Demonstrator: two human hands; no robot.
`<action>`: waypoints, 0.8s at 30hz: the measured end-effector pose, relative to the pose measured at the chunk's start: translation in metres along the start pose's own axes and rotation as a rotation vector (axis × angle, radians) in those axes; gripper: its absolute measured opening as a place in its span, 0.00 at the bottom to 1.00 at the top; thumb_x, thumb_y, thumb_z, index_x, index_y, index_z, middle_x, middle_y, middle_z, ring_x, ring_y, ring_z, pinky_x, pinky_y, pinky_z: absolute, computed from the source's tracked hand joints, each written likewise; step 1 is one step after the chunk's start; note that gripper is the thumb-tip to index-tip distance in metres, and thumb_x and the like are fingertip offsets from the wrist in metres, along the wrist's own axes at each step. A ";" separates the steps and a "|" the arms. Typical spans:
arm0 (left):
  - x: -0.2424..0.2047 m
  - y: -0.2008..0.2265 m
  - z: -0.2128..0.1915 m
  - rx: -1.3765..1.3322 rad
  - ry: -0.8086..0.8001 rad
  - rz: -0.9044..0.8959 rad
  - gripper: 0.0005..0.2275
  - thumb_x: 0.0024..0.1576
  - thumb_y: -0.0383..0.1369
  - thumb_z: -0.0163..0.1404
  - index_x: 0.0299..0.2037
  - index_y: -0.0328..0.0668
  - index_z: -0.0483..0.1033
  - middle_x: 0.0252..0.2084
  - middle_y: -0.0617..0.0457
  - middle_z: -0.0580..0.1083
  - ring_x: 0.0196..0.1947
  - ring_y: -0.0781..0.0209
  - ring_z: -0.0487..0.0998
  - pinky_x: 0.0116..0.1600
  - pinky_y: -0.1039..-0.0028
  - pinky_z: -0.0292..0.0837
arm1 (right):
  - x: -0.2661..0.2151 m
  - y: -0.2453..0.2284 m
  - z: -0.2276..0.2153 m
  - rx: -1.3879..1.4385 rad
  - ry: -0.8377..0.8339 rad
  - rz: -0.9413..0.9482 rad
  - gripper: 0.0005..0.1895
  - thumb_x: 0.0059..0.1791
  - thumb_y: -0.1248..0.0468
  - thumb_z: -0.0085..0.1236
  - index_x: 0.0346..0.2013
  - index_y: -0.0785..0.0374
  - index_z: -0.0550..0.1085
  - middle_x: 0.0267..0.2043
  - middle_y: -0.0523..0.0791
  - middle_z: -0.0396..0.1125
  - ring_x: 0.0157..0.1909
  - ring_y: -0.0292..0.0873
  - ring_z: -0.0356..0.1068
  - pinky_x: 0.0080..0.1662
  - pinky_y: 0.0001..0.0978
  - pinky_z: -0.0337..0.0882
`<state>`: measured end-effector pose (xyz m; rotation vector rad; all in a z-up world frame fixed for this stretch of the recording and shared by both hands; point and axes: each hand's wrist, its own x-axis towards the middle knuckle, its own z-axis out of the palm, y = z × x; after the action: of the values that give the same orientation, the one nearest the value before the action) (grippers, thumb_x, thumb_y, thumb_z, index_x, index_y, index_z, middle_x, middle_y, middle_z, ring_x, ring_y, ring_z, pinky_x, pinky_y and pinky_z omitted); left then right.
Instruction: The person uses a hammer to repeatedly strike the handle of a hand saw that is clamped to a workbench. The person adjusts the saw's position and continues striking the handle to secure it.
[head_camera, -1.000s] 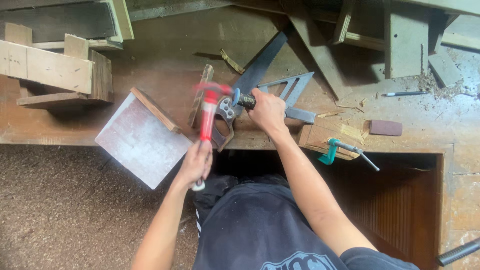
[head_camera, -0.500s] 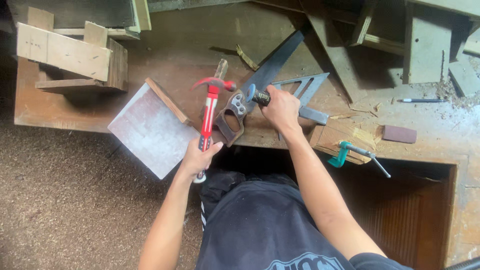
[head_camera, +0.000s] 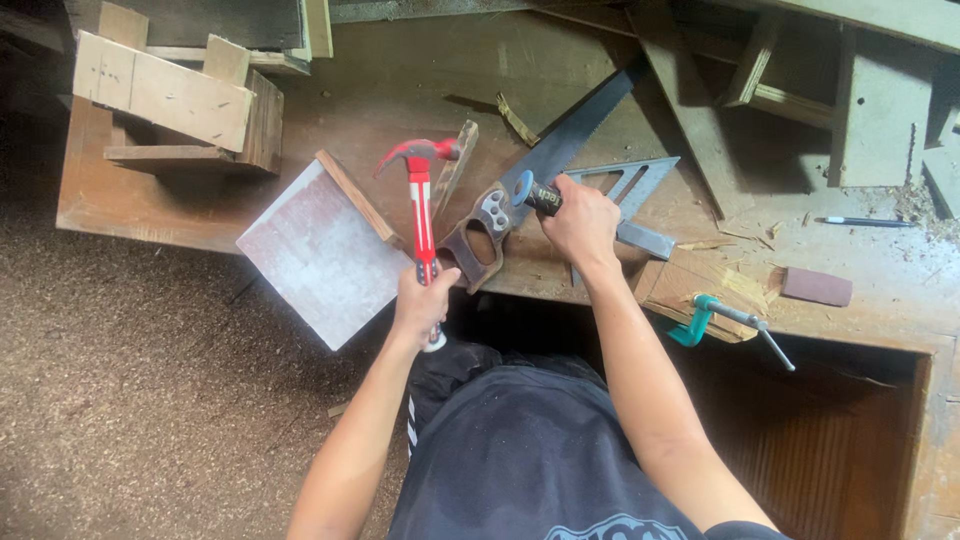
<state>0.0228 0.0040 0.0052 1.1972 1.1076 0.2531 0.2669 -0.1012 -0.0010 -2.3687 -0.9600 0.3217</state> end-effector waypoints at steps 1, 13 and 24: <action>0.001 -0.001 0.000 0.106 -0.066 -0.011 0.14 0.56 0.32 0.58 0.23 0.43 0.65 0.14 0.59 0.63 0.10 0.69 0.62 0.16 0.75 0.57 | 0.000 -0.001 0.000 0.001 0.004 -0.002 0.11 0.41 0.63 0.63 0.37 0.58 0.75 0.32 0.50 0.74 0.38 0.58 0.74 0.40 0.51 0.69; -0.001 -0.005 -0.002 0.095 -0.171 -0.017 0.17 0.59 0.35 0.58 0.23 0.43 0.63 0.14 0.59 0.62 0.10 0.69 0.61 0.15 0.74 0.56 | -0.002 0.005 0.002 -0.048 0.001 0.003 0.10 0.41 0.63 0.63 0.36 0.58 0.75 0.31 0.51 0.74 0.38 0.59 0.74 0.40 0.52 0.69; 0.002 0.005 -0.004 0.295 -0.235 -0.071 0.15 0.60 0.35 0.55 0.24 0.40 0.66 0.15 0.58 0.63 0.11 0.70 0.62 0.16 0.74 0.57 | 0.003 0.002 0.005 -0.052 0.031 -0.012 0.10 0.41 0.62 0.63 0.36 0.58 0.75 0.31 0.50 0.74 0.38 0.59 0.74 0.39 0.52 0.69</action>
<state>0.0226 0.0098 0.0086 1.4054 1.0000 -0.1083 0.2682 -0.0981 -0.0062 -2.4069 -0.9792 0.2577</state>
